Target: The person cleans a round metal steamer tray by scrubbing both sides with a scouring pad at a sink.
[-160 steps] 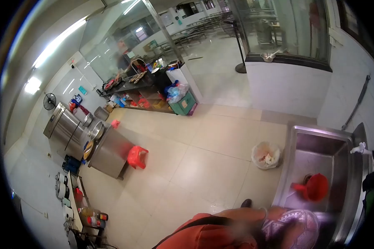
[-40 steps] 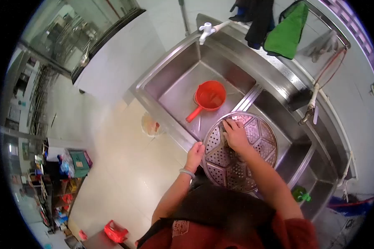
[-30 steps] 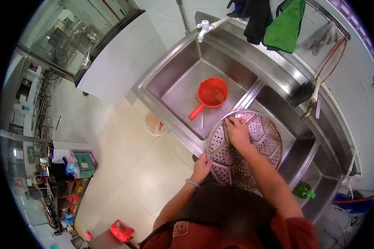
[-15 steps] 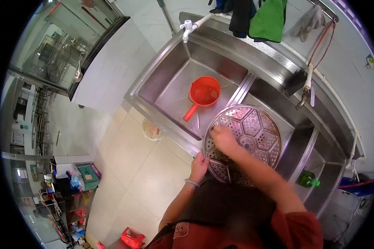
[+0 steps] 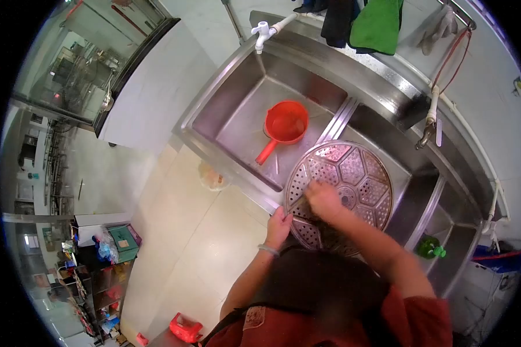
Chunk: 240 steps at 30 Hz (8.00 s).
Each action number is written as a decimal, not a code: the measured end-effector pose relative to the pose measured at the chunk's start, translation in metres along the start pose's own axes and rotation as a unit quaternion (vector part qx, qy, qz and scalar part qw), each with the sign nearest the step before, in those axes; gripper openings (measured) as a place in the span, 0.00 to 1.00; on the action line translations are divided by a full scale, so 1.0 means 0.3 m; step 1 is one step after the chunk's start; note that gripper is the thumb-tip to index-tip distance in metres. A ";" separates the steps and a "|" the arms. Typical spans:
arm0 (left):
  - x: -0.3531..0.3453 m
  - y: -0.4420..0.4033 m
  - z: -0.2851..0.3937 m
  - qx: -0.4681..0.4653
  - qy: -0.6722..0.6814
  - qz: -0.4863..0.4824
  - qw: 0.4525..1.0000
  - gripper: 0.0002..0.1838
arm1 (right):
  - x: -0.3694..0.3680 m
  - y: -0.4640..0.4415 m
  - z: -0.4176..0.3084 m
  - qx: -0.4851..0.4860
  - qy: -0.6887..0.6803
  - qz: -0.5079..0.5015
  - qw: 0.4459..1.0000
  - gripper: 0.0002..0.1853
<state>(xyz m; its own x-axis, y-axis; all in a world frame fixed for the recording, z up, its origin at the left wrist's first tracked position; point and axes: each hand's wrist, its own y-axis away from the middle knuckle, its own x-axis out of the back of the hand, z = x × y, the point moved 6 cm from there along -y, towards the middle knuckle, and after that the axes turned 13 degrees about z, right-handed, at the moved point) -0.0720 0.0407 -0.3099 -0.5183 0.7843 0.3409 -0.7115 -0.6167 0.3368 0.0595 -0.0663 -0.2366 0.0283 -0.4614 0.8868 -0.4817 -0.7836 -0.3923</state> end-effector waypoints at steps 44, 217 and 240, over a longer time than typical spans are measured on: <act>0.018 -0.036 -0.070 -0.006 0.025 -0.013 1.000 0.07 | -0.020 0.091 -0.192 -0.001 -0.117 0.034 0.993 0.07; 0.023 -0.062 -0.056 -0.064 -0.112 -0.051 0.990 0.07 | -0.099 -0.132 0.070 -0.087 -0.107 -0.011 0.990 0.13; 0.051 -0.046 0.121 -0.159 -0.369 -0.042 0.915 0.11 | -0.055 0.057 0.076 -0.085 -0.024 0.056 0.994 0.23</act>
<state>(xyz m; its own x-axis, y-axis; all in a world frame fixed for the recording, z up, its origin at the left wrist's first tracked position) -0.0529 0.0587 -0.2775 -0.0782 0.4967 0.8644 -0.8971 -0.4132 0.1563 0.0706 -0.0815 -0.2635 0.0055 -0.5637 0.8260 -0.6259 -0.6461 -0.4368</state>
